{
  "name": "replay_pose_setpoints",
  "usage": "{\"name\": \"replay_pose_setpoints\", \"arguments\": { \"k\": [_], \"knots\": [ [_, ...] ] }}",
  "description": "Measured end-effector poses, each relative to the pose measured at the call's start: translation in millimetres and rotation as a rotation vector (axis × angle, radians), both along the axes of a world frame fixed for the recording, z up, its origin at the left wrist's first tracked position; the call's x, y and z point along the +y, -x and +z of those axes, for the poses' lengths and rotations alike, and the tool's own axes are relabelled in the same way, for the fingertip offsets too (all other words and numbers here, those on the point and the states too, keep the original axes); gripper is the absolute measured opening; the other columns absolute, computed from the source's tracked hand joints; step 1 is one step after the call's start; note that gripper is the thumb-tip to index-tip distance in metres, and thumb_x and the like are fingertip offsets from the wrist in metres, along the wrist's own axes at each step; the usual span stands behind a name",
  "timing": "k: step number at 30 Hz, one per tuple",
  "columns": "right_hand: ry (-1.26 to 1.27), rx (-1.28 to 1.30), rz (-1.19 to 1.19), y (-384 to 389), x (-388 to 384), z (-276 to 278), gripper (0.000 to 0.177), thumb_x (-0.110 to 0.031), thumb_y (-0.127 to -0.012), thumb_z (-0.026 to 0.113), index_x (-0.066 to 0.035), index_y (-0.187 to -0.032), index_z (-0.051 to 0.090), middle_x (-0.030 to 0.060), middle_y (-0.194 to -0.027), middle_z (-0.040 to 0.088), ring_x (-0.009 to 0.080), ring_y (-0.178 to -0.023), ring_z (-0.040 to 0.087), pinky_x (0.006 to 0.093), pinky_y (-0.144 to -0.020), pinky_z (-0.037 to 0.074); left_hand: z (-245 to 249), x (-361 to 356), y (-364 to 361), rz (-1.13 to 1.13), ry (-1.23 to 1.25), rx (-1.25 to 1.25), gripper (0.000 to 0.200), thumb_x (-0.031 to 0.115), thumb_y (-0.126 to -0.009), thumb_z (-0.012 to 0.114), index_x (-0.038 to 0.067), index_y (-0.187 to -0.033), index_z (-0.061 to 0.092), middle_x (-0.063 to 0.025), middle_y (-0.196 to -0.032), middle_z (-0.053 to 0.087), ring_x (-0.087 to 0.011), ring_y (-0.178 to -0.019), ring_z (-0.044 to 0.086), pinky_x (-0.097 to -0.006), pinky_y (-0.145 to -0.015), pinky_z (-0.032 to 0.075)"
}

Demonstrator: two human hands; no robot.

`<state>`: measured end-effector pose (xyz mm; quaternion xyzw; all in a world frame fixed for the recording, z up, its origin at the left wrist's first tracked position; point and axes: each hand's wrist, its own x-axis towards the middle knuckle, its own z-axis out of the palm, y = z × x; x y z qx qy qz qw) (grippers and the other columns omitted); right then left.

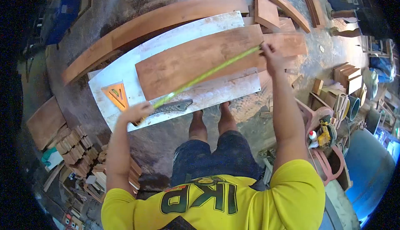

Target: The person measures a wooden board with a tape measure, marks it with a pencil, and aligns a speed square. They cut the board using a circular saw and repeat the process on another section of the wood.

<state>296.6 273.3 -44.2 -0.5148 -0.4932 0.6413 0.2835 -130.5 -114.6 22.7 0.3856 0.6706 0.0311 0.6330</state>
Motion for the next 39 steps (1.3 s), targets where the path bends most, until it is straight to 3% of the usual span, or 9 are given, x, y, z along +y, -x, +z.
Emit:
{"name": "replay_pose_setpoints", "arguments": {
  "k": [6,11,18,22,24,28,30,35,39],
  "knots": [
    [0.109,-0.097,0.655,60.4,-174.4,15.8,0.017,-0.016,-0.088,0.069,-0.002,-0.098,0.066,0.0052,-0.086,0.066,0.0117,-0.079,0.06,0.028,-0.071,0.05,4.9,-12.0,-132.4,0.291,0.003,-0.065,0.054,0.054,-0.086,0.063,0.005,-0.107,0.06,-0.0138,-0.085,0.065,-0.023,-0.078,0.062,-0.0366,-0.071,0.048],
    [0.371,0.096,0.498,97.4,-239.0,36.8,0.028,-0.016,-0.09,0.067,-0.003,-0.114,0.061,0.0049,-0.093,0.066,0.0121,-0.083,0.062,0.026,-0.069,0.051,-6.1,-4.3,-124.5,0.444,-0.009,0.267,0.049,0.051,-0.086,0.065,0.005,-0.102,0.06,-0.0186,-0.093,0.066,-0.0302,-0.089,0.063,-0.0395,-0.08,0.048],
    [0.442,-0.143,0.07,10.2,-181.6,-13.8,0.028,-0.026,-0.095,0.059,-0.002,-0.11,0.059,0.0069,-0.091,0.064,0.0125,-0.075,0.061,0.0246,-0.056,0.049,-84.7,-55.8,3.8,0.568,-0.038,0.918,0.052,0.054,-0.087,0.057,0.006,-0.106,0.058,-0.0202,-0.1,0.068,-0.0403,-0.097,0.064,-0.0473,-0.083,0.049],
    [-0.019,-0.406,-0.261,-24.3,-125.2,-45.9,0.054,-0.037,-0.09,0.065,0.006,-0.122,0.054,0.0124,-0.105,0.062,0.0231,-0.101,0.058,0.0329,-0.088,0.046,-124.5,-26.8,33.6,0.319,-0.049,0.96,0.044,0.043,-0.088,0.061,0.008,-0.114,0.059,-0.0207,-0.117,0.063,-0.0405,-0.107,0.059,-0.0477,-0.088,0.048],
    [0.005,-0.564,-0.349,-26.1,-93.6,-41.7,0.065,-0.042,-0.088,0.067,0.008,-0.127,0.052,0.015,-0.118,0.06,0.0247,-0.113,0.054,0.0357,-0.096,0.043,-110.2,20.1,23.9,0.219,-0.73,1.345,0.046,0.04,-0.089,0.061,0.007,-0.121,0.06,-0.0208,-0.125,0.059,-0.0402,-0.111,0.057,-0.0484,-0.092,0.047],
    [0.269,-0.366,-0.308,1.3,-73.0,-43.9,0.072,-0.046,-0.087,0.068,0.006,-0.133,0.049,0.0158,-0.131,0.055,0.0257,-0.122,0.05,0.0374,-0.101,0.04,-118.2,96.3,30.5,0.468,-0.863,1.02,0.051,0.043,-0.086,0.065,0.003,-0.116,0.064,-0.0214,-0.119,0.062,-0.0379,-0.107,0.06,-0.0457,-0.093,0.047],
    [0.065,-0.22,-0.316,15.8,-71.0,-48.8,0.071,-0.043,-0.086,0.071,0.004,-0.134,0.048,0.0144,-0.132,0.055,0.0253,-0.121,0.05,0.036,-0.102,0.04,-97.6,112.7,27.7,0.457,-0.393,0.754,0.055,0.046,-0.079,0.072,-0.001,-0.106,0.067,-0.023,-0.111,0.065,-0.0354,-0.103,0.063,-0.0431,-0.091,0.049],
    [0.196,0.157,-0.534,25.5,-9.9,-83.5,0.062,-0.03,-0.087,0.072,0.005,-0.132,0.048,0.0143,-0.129,0.056,0.022,-0.117,0.054,0.0327,-0.099,0.043,-99.8,84.2,-7.0,0.458,-0.398,0.648,0.056,0.044,-0.078,0.074,-0.005,-0.103,0.065,-0.0256,-0.1,0.067,-0.0366,-0.097,0.064,-0.0427,-0.085,0.051],
    [0.204,0.328,-0.373,55.9,44.0,-41.1,0.057,-0.028,-0.085,0.074,0.001,-0.128,0.051,0.0121,-0.125,0.058,0.0235,-0.111,0.058,0.0326,-0.095,0.046,-102.5,74.1,-60.5,0.47,-0.41,0.695,0.06,0.043,-0.081,0.072,-0.005,-0.115,0.059,-0.0275,-0.109,0.063,-0.0394,-0.102,0.061,-0.0445,-0.089,0.049]
  ]
}}
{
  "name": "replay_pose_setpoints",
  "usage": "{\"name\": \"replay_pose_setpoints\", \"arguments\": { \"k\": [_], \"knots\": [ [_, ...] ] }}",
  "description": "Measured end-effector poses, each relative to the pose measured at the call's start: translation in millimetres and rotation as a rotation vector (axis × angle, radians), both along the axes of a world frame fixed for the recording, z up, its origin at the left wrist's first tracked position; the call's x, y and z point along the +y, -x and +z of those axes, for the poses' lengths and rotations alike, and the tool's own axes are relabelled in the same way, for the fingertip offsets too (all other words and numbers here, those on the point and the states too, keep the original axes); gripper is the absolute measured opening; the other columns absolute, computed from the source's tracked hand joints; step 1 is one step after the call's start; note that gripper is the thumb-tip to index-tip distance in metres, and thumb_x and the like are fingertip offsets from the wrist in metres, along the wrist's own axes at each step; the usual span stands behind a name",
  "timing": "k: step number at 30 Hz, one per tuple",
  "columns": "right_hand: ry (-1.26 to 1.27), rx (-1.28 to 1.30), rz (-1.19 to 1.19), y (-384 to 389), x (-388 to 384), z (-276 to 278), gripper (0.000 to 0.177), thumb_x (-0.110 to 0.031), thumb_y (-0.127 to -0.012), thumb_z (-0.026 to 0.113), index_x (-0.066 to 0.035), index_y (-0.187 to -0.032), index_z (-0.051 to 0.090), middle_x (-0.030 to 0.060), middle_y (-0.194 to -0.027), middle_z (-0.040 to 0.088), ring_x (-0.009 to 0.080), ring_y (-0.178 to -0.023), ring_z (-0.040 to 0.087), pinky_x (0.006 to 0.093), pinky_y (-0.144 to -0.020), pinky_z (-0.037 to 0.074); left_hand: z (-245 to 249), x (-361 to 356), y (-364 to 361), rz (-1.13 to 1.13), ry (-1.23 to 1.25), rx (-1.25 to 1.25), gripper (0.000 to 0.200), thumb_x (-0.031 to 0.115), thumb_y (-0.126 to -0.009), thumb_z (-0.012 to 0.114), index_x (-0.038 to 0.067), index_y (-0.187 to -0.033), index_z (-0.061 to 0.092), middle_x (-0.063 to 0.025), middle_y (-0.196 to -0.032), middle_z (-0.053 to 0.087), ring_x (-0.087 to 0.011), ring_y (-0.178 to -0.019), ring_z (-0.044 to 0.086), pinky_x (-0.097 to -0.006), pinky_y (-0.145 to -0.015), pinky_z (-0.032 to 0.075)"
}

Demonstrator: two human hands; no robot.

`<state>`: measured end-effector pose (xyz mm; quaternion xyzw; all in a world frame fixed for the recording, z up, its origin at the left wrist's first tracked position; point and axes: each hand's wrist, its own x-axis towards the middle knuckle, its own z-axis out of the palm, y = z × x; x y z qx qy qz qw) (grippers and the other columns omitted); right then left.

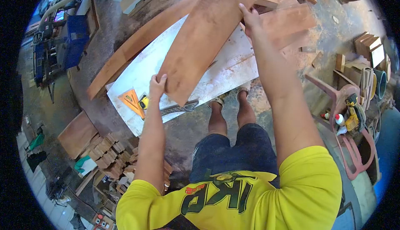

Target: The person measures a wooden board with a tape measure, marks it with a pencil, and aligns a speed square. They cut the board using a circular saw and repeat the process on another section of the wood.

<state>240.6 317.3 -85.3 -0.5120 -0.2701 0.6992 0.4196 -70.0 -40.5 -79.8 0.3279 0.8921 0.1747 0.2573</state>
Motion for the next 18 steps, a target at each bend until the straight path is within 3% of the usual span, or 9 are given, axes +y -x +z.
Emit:
{"name": "replay_pose_setpoints", "arguments": {
  "k": [3,4,6,10,11,13,15,17,18],
  "knots": [
    [0.01,-0.069,0.203,5.0,15.7,-6.0,0.063,-0.032,-0.085,0.074,-0.002,-0.133,0.045,0.0096,-0.127,0.057,0.022,-0.111,0.058,0.0384,-0.093,0.049,3.1,0.7,-24.4,0.051,0.01,0.019,0.062,0.042,-0.081,0.072,-0.004,-0.119,0.057,-0.0277,-0.117,0.059,-0.0398,-0.109,0.057,-0.0454,-0.095,0.045],
    [0.001,-0.066,0.206,7.4,22.5,-6.8,0.063,-0.032,-0.085,0.074,-0.002,-0.133,0.045,0.0096,-0.127,0.057,0.022,-0.111,0.058,0.0384,-0.093,0.049,-0.1,1.9,-22.8,0.073,0.013,0.017,0.06,0.041,-0.081,0.072,-0.004,-0.118,0.058,-0.0268,-0.115,0.061,-0.039,-0.107,0.059,-0.0444,-0.093,0.046],
    [0.234,-0.035,0.113,10.6,24.1,-13.1,0.067,-0.029,-0.079,0.08,-0.003,-0.13,0.046,0.0097,-0.123,0.059,0.0231,-0.105,0.059,0.0424,-0.089,0.05,4.8,4.8,-16.5,0.109,-0.002,-0.097,0.051,0.036,-0.083,0.072,-0.003,-0.114,0.062,-0.0227,-0.106,0.067,-0.0334,-0.1,0.064,-0.0393,-0.088,0.049],
    [0.106,0.158,0.056,30.5,5.1,13.7,0.071,-0.028,-0.076,0.083,-0.007,-0.129,0.041,0.009,-0.119,0.057,0.0275,-0.106,0.058,0.0507,-0.086,0.051,24.3,6.4,-7.1,0.192,-0.059,-0.206,0.045,0.029,-0.084,0.072,-0.005,-0.112,0.061,-0.0178,-0.101,0.068,-0.0251,-0.093,0.065,-0.0347,-0.084,0.05],
    [-0.014,0.25,0.037,44.0,-5.7,20.1,0.069,-0.026,-0.076,0.082,-0.008,-0.129,0.041,0.0111,-0.118,0.057,0.0287,-0.106,0.058,0.0491,-0.086,0.052,33.2,8.8,-13.5,0.194,-0.054,-0.207,0.045,0.029,-0.084,0.072,-0.005,-0.112,0.061,-0.0178,-0.101,0.068,-0.0251,-0.093,0.065,-0.0347,-0.084,0.05],
    [-0.05,0.189,-0.045,57.0,-12.6,26.6,0.066,-0.024,-0.077,0.082,-0.005,-0.127,0.043,0.0112,-0.112,0.059,0.025,-0.101,0.06,0.0419,-0.082,0.054,56.6,12.9,-34.0,0.268,-0.117,-0.145,0.046,0.027,-0.084,0.072,-0.005,-0.112,0.059,-0.0168,-0.101,0.067,-0.0242,-0.092,0.064,-0.0349,-0.084,0.05],
    [-0.129,0.183,0.028,51.2,7.9,37.2,0.063,-0.025,-0.078,0.081,-0.003,-0.125,0.045,0.0101,-0.108,0.06,0.0229,-0.098,0.061,0.0389,-0.081,0.054,81.6,10.3,-75.8,0.28,-0.16,-0.193,0.052,0.027,-0.083,0.073,-0.006,-0.117,0.053,-0.0177,-0.111,0.062,-0.0244,-0.101,0.059,-0.0359,-0.09,0.047],
    [-0.192,0.12,0.126,43.5,29.1,75.7,0.057,-0.03,-0.081,0.078,0.0,-0.121,0.05,0.0088,-0.1,0.062,0.0179,-0.09,0.062,0.0328,-0.078,0.054,70.1,-16.6,-127.1,0.31,-0.179,-0.39,0.063,0.028,-0.083,0.073,-0.005,-0.129,0.046,-0.0187,-0.119,0.058,-0.0263,-0.11,0.057,-0.0363,-0.097,0.044],
    [-0.219,0.109,0.224,36.5,45.7,89.1,0.055,-0.032,-0.082,0.077,-0.001,-0.12,0.053,0.008,-0.1,0.062,0.0168,-0.085,0.062,0.0329,-0.077,0.054,101.0,-2.6,-165.5,0.28,-0.199,-0.524,0.064,0.027,-0.084,0.073,-0.005,-0.132,0.044,-0.0138,-0.112,0.061,-0.0194,-0.102,0.059,-0.0326,-0.089,0.048]
  ]
}}
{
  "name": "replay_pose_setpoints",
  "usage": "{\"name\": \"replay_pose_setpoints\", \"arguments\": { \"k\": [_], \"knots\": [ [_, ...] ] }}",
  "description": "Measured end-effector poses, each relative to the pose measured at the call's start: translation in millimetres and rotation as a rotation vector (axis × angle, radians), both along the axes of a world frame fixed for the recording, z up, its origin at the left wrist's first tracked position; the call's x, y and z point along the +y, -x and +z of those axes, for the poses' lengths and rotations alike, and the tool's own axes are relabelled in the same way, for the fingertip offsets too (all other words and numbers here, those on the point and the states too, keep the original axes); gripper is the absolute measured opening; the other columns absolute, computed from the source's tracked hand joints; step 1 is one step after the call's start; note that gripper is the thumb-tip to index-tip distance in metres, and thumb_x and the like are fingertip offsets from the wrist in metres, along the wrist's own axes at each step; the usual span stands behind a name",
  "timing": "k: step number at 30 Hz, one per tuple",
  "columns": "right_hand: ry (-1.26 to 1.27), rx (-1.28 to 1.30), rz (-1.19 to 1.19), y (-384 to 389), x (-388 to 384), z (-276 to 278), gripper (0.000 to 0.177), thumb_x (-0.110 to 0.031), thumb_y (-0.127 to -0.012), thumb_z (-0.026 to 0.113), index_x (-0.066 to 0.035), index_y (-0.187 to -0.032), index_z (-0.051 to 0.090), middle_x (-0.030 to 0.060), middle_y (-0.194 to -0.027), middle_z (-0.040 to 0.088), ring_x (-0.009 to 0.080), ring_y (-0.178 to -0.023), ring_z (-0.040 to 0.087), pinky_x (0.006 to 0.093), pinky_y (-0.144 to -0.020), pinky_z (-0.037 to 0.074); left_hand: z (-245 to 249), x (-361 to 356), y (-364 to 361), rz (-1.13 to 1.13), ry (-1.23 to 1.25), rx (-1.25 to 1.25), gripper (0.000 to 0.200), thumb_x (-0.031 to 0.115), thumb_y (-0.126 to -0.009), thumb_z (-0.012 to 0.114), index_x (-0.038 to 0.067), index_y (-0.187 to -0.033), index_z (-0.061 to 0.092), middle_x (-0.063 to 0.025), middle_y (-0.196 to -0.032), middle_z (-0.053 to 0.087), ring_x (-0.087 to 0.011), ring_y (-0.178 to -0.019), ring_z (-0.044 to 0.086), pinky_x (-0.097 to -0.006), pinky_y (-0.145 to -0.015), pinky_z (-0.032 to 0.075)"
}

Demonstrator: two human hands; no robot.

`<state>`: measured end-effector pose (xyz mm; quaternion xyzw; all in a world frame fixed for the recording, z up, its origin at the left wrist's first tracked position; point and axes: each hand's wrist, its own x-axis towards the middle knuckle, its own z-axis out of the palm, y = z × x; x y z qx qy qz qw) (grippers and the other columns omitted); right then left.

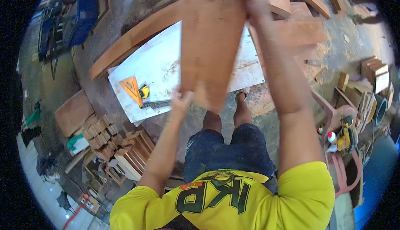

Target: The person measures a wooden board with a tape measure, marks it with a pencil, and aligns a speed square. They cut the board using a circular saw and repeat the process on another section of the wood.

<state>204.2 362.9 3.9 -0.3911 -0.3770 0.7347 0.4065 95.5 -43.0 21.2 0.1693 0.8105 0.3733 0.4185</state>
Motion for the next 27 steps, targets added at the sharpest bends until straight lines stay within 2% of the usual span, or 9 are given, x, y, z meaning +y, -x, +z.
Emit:
{"name": "replay_pose_setpoints", "arguments": {
  "k": [3,4,5,7,10,11,12,19,27],
  "knots": [
    [-0.176,0.004,0.295,0.5,6.1,109.1,0.035,-0.021,-0.092,0.065,-0.002,-0.12,0.056,0.0093,-0.107,0.064,0.0164,-0.092,0.063,0.0318,-0.079,0.054,-19.1,-5.4,-71.9,-0.25,-0.045,-0.404,0.06,0.023,-0.082,0.073,0.002,-0.133,0.047,-0.0148,-0.126,0.056,-0.0242,-0.118,0.054,-0.0368,-0.1,0.044],
    [-0.21,-0.079,0.373,4.1,0.1,135.9,0.048,-0.019,-0.089,0.069,0.0,-0.129,0.051,0.011,-0.11,0.064,0.0172,-0.094,0.063,0.0312,-0.08,0.054,-28.0,-0.9,-81.1,-0.632,-0.075,0.038,0.055,0.021,-0.08,0.072,0.003,-0.128,0.051,-0.018,-0.128,0.054,-0.0338,-0.121,0.051,-0.0442,-0.103,0.04],
    [-0.247,-0.164,0.45,10.0,-4.3,149.8,0.061,-0.017,-0.085,0.072,0.002,-0.137,0.046,0.0128,-0.112,0.065,0.018,-0.095,0.063,0.0306,-0.08,0.054,-43.6,3.7,-84.8,-0.602,-0.071,0.048,0.055,0.021,-0.08,0.072,0.003,-0.128,0.051,-0.018,-0.128,0.054,-0.0338,-0.121,0.051,-0.0442,-0.103,0.04],
    [-0.412,-0.308,0.588,22.9,-4.9,134.3,0.059,-0.017,-0.083,0.074,0.0,-0.134,0.05,0.0093,-0.111,0.065,0.0167,-0.096,0.063,0.03,-0.084,0.052,-70.2,23.4,-79.3,-0.464,-0.087,0.445,0.051,0.02,-0.078,0.071,0.004,-0.123,0.053,-0.0194,-0.125,0.052,-0.0402,-0.117,0.049,-0.0504,-0.1,0.039],
    [-0.595,-0.417,0.842,43.5,-18.9,118.5,0.064,-0.019,-0.076,0.08,-0.003,-0.133,0.054,0.009,-0.112,0.066,0.0173,-0.101,0.062,0.0298,-0.089,0.05,-88.1,50.3,-50.6,-0.327,0.133,0.781,0.046,0.025,-0.079,0.071,0.009,-0.119,0.054,-0.0149,-0.115,0.054,-0.0344,-0.11,0.051,-0.0487,-0.09,0.042],
    [-0.6,-0.371,0.984,53.8,-27.4,111.9,0.072,-0.022,-0.072,0.083,-0.004,-0.134,0.053,0.0123,-0.113,0.068,0.0192,-0.104,0.063,0.0302,-0.089,0.049,-97.6,52.9,-42.0,-0.3,0.144,0.779,0.046,0.025,-0.079,0.071,0.009,-0.119,0.054,-0.0149,-0.115,0.054,-0.0344,-0.11,0.051,-0.0487,-0.09,0.042],
    [-0.93,-0.495,0.985,67.3,-19.6,82.2,0.073,-0.018,-0.068,0.084,-0.006,-0.134,0.054,0.0118,-0.115,0.068,0.0194,-0.103,0.063,0.0312,-0.093,0.046,-104.7,52.2,-31.8,-0.353,0.15,0.741,0.042,0.025,-0.08,0.07,0.01,-0.116,0.055,-0.0136,-0.114,0.055,-0.0336,-0.11,0.051,-0.0485,-0.09,0.042],
    [-0.842,-0.776,1.473,146.3,-62.4,45.9,0.063,-0.021,-0.07,0.082,-0.007,-0.128,0.06,0.0149,-0.115,0.068,0.0235,-0.103,0.064,0.0332,-0.093,0.046,-112.5,-2.5,28.0,-0.61,0.049,0.799,0.017,0.025,-0.084,0.061,0.013,-0.096,0.066,-0.0066,-0.099,0.059,-0.0267,-0.103,0.054,-0.0432,-0.085,0.042],
    [-0.936,-0.651,1.422,209.1,-123.0,-33.1,0.062,-0.03,-0.068,0.078,-0.003,-0.123,0.062,0.0169,-0.103,0.071,0.0273,-0.093,0.066,0.0335,-0.089,0.048,-105.9,-73.7,80.2,-0.558,0.133,0.823,0.023,0.032,-0.078,0.068,0.015,-0.093,0.068,-0.0076,-0.099,0.061,-0.0292,-0.1,0.056,-0.0442,-0.086,0.042]
  ]
}}
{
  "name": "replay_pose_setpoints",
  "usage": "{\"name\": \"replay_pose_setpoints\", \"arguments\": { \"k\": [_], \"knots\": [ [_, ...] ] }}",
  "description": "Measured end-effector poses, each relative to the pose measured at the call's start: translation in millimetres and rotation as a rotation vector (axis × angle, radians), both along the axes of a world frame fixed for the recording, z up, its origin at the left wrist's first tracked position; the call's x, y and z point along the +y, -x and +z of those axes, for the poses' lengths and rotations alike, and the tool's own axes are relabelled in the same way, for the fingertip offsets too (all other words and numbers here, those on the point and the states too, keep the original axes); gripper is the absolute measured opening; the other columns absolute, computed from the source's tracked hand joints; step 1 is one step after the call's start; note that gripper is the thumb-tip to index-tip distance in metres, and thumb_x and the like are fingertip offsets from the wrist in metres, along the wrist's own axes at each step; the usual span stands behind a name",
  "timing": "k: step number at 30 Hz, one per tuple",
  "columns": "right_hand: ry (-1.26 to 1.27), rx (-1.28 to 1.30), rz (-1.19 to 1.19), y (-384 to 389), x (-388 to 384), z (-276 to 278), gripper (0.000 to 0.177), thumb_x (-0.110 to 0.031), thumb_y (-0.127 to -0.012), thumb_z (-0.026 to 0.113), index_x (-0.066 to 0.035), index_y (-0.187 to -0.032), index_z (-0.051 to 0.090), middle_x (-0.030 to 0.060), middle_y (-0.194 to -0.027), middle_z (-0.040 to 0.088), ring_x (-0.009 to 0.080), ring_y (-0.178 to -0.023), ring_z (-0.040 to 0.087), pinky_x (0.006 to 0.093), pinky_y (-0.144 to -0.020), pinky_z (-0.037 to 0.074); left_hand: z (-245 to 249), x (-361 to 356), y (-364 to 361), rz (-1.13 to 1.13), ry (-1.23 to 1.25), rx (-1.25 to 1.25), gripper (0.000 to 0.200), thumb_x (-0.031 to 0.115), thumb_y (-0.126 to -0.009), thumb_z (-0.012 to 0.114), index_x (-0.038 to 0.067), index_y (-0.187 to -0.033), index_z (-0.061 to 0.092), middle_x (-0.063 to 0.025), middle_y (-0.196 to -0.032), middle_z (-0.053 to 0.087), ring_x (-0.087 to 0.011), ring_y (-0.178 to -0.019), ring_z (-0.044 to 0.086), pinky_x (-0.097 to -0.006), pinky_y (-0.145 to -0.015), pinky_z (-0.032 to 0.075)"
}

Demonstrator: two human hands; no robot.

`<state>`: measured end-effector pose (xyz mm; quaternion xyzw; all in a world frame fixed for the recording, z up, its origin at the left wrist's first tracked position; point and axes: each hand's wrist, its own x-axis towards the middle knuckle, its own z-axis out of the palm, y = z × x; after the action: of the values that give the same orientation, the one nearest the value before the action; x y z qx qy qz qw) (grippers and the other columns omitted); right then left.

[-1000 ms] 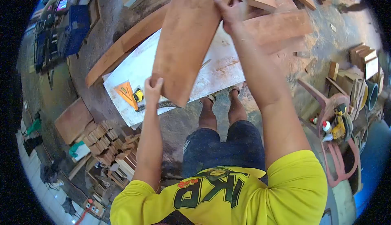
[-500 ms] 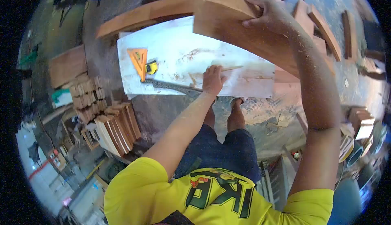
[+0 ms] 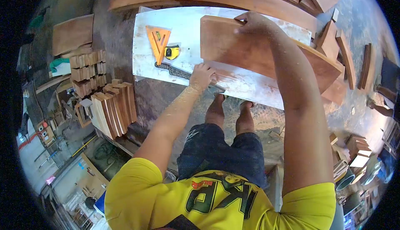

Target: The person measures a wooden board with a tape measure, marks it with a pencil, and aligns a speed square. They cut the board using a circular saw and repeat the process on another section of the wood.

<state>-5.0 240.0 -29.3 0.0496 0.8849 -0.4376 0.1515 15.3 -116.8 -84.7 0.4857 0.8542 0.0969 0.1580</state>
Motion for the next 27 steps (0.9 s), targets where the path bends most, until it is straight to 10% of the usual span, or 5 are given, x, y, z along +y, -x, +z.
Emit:
{"name": "replay_pose_setpoints", "arguments": {
  "k": [4,6,10,20,27],
  "knots": [
    [-0.213,-0.134,-0.039,3.1,-25.9,-28.4,0.041,-0.027,-0.078,0.071,-0.005,-0.112,0.066,0.0183,-0.114,0.066,0.0375,-0.099,0.062,0.039,-0.091,0.049,7.6,-15.2,19.2,0.043,-0.048,-0.09,0.025,0.029,-0.077,0.071,0.015,-0.096,0.067,-0.0078,-0.101,0.061,-0.0303,-0.102,0.054,-0.0447,-0.088,0.041],
    [-0.316,0.215,-0.367,-32.1,-53.1,-33.6,0.056,-0.032,-0.079,0.071,-0.01,-0.128,0.057,0.0182,-0.131,0.056,0.037,-0.118,0.053,0.0443,-0.1,0.043,13.6,-31.7,45.6,0.234,-0.156,0.0,0.031,0.028,-0.075,0.073,0.014,-0.102,0.066,-0.0087,-0.107,0.06,-0.0311,-0.106,0.053,-0.0454,-0.091,0.041],
    [-0.564,0.044,-0.313,-136.5,-127.5,-34.3,0.08,-0.031,-0.075,0.077,-0.015,-0.144,0.039,0.02,-0.154,0.025,0.0404,-0.142,0.023,0.0566,-0.113,0.023,30.4,-64.9,115.1,0.44,-0.117,0.272,0.057,0.029,-0.073,0.076,0.012,-0.124,0.057,-0.0176,-0.127,0.053,-0.0351,-0.123,0.046,-0.0474,-0.104,0.036],
    [-0.035,0.097,-0.583,-184.7,-281.5,18.5,0.059,-0.022,-0.079,0.073,-0.006,-0.131,0.05,0.0233,-0.137,0.044,0.0417,-0.126,0.045,0.0444,-0.104,0.041,17.1,-87.8,167.9,0.074,0.018,0.107,0.062,0.03,-0.07,0.077,0.011,-0.126,0.057,-0.0128,-0.118,0.06,-0.0331,-0.123,0.047,-0.0471,-0.105,0.035],
    [0.537,0.092,-1.02,-135.7,-291.8,5.3,0.057,-0.028,-0.087,0.068,-0.003,-0.134,0.047,0.0231,-0.135,0.049,0.0329,-0.122,0.052,0.0409,-0.099,0.045,41.1,-42.3,67.1,0.058,-0.185,-0.993,0.048,0.022,-0.078,0.07,0.003,-0.12,0.058,-0.0127,-0.114,0.06,-0.0255,-0.106,0.058,-0.035,-0.093,0.046]
  ]
}}
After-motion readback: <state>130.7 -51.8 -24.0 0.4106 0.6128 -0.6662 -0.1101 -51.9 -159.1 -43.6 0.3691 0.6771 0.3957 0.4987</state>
